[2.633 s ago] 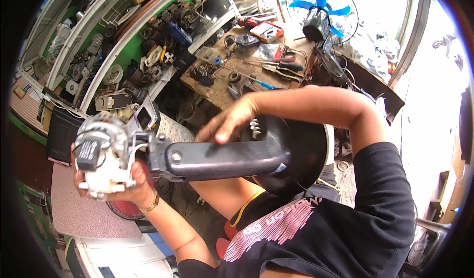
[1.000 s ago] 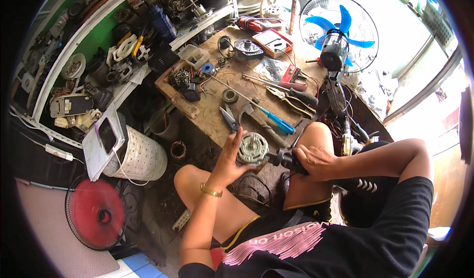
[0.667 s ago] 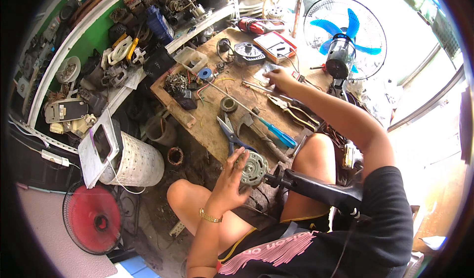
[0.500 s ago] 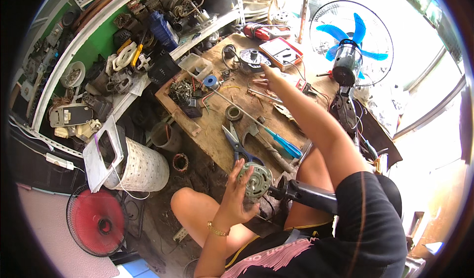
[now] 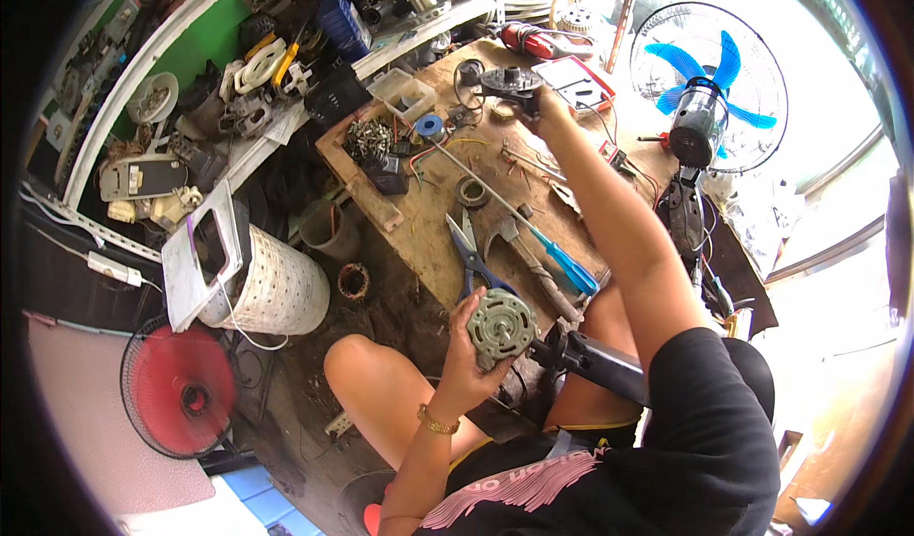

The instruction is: The person repairs a fan motor by hand and using a screwdriver to remove screws from the internal components, while holding the black plastic motor housing and base.

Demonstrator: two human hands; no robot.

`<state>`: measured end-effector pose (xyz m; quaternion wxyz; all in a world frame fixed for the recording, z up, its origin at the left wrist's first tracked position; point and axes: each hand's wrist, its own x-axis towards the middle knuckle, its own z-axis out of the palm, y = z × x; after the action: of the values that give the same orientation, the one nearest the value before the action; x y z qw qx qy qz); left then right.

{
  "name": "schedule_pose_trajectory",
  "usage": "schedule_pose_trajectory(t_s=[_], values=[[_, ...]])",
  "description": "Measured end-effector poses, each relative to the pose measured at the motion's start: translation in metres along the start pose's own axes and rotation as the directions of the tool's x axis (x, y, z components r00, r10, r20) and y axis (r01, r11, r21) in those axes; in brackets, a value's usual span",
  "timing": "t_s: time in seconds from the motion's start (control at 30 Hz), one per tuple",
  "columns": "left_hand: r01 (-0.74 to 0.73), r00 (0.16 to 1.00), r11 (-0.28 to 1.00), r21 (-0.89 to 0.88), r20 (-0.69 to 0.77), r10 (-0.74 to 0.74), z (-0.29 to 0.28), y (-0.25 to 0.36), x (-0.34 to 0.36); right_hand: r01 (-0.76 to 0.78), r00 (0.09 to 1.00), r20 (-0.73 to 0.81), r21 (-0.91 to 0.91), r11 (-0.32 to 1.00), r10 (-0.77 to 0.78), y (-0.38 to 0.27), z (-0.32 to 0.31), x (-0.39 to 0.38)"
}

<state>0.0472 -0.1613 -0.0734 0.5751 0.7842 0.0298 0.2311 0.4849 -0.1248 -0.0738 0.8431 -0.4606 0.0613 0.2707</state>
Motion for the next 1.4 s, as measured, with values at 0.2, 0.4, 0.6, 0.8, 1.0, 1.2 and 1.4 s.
schedule_pose_trajectory(t_s=[0.2, 0.4, 0.6, 0.8, 1.0, 1.2, 1.4], values=[[0.06, 0.998, 0.993, -0.104, 0.0, -0.061, 0.004, -0.005, -0.005, -0.002, 0.975, 0.217, -0.232, 0.973, 0.054, -0.079, -0.003, -0.074], [0.075, 0.993, 0.986, -0.149, -0.077, -0.087, 0.015, -0.001, -0.011, 0.111, 0.618, 0.669, -0.594, 0.797, 0.413, -0.139, 0.002, -0.163], [0.225, 0.939, 0.913, 0.342, -0.326, -0.109, 0.016, 0.019, -0.022, 0.035, 0.39, 0.627, -0.742, 0.67, 0.674, -0.078, 0.024, -0.198], [0.247, 0.885, 0.962, -0.117, -0.378, -0.273, 0.029, 0.021, -0.025, 0.555, -0.138, 0.778, -0.452, 0.699, 0.613, 0.019, 0.04, -0.172], [0.197, 0.852, 0.834, -0.515, -0.332, -0.406, 0.026, 0.034, -0.035, 0.373, 0.085, 0.381, -0.869, 0.325, 0.921, 0.032, 0.061, -0.212], [0.098, 0.834, 0.403, -0.91, -0.146, -0.532, 0.015, 0.046, -0.037, 0.393, 0.065, 0.354, -0.869, 0.302, 0.933, 0.039, 0.057, -0.221], [0.186, 0.814, 0.463, -0.867, -0.127, -0.566, 0.018, 0.049, -0.031, 0.434, 0.062, 0.524, -0.781, 0.45, 0.85, 0.043, 0.052, -0.226]])
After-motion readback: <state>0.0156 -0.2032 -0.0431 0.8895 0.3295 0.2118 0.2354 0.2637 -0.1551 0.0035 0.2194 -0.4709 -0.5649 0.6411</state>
